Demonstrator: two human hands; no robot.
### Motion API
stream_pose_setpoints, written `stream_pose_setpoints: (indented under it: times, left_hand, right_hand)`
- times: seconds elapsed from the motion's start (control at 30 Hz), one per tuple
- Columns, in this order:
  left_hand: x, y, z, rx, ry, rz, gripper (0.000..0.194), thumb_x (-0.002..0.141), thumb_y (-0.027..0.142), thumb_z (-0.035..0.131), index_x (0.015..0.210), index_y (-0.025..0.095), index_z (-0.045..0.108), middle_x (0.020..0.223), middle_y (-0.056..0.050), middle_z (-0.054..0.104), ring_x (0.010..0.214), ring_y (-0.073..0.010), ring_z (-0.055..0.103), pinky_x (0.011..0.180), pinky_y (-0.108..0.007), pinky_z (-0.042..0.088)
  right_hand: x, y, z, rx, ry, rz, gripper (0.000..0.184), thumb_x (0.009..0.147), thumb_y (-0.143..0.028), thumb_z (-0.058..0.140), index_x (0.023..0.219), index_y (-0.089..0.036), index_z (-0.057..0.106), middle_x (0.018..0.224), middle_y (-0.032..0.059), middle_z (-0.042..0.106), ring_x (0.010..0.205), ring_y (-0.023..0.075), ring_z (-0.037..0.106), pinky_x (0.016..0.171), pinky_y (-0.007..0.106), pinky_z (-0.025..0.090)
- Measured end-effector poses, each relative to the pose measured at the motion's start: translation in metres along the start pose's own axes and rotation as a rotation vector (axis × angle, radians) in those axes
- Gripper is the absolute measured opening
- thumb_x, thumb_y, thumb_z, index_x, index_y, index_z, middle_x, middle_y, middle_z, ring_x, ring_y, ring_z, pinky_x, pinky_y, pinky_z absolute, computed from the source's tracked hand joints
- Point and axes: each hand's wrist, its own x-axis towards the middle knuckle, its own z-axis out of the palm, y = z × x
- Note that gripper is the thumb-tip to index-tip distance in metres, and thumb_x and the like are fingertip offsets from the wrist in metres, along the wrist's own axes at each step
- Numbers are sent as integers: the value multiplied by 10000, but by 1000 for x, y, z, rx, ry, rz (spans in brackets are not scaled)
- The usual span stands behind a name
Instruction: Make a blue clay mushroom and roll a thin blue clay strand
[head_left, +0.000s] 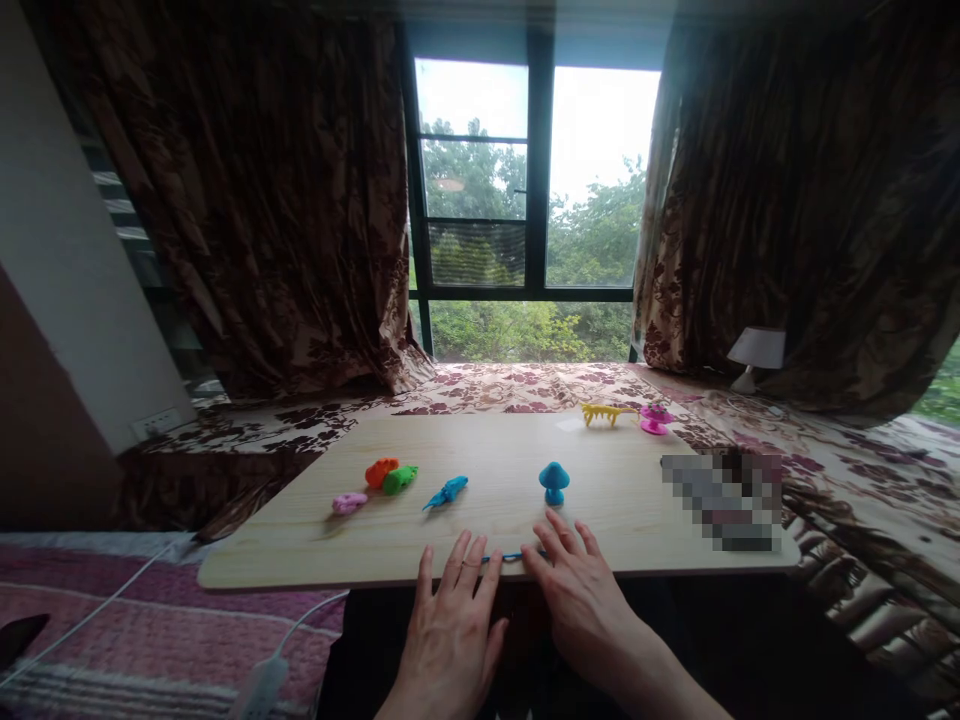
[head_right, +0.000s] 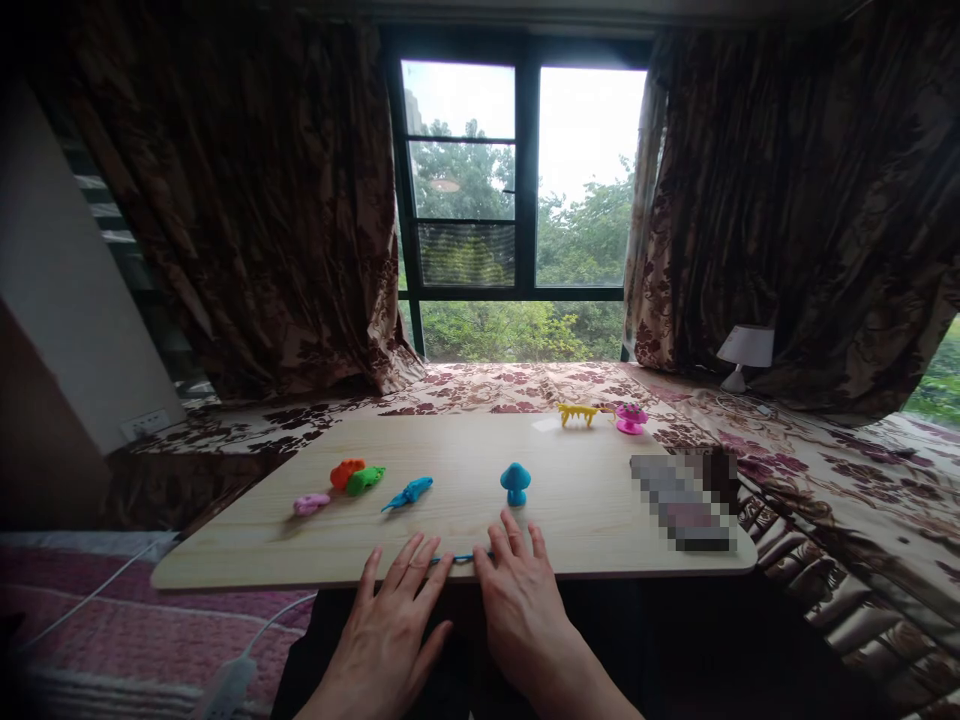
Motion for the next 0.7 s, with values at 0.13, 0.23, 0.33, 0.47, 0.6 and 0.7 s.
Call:
stream_pose_setpoints:
  times: [0.13, 0.23, 0.33, 0.47, 0.6, 0.7]
  left_hand:
    - [2, 1, -1, 8, 6, 4, 487, 841, 328, 436, 1325, 271, 439, 1437, -82, 408, 1344, -280, 287, 1077, -580, 117]
    - [9, 0, -2, 23, 8, -4, 487, 831, 313, 444, 1315, 256, 455, 1431, -85, 418, 1345, -285, 284, 1077, -577, 135]
    - [6, -7, -3, 47, 3, 1, 508, 829, 308, 440, 1334, 253, 427, 1440, -77, 402, 1341, -277, 295, 1074, -572, 153]
    - [-6, -28, -4, 142, 60, -50, 514, 841, 292, 410, 1342, 179, 417, 1421, -119, 424, 1325, -291, 320, 1059, -585, 166]
    - [-15, -41, -6, 195, 76, -58, 502, 843, 292, 413, 1341, 222, 420, 1426, -112, 419, 1327, -298, 316, 1052, -589, 172]
    - [-18, -43, -4, 195, 59, -45, 502, 844, 278, 410, 1346, 288, 402, 1424, -96, 427, 1324, -290, 326, 1042, -591, 188]
  right_hand:
    - [1, -1, -1, -9, 6, 18, 473, 784, -191, 451, 1254, -173, 501, 1398, 138, 413, 1363, 311, 200, 1074, 512, 155]
    - [4, 1, -3, -10, -1, 24, 474, 775, -186, 453, 1245, -169, 509, 1390, 137, 422, 1359, 316, 207, 1068, 517, 161]
    - [5, 4, -4, -15, -6, 19, 478, 768, -194, 462, 1243, -164, 508, 1395, 137, 412, 1362, 314, 194, 1072, 514, 150]
    - [3, 3, -6, -18, -8, 21, 517, 770, -196, 463, 1286, -166, 462, 1411, 136, 387, 1368, 305, 173, 1080, 502, 130]
    - [6, -9, -7, 4, 0, -17, 517, 786, -212, 465, 1303, -216, 433, 1403, 113, 389, 1369, 300, 168, 1082, 503, 122]
    - [8, -16, -6, 14, -10, -41, 457, 814, -250, 464, 1270, -217, 463, 1371, 121, 420, 1359, 307, 193, 1078, 502, 133]
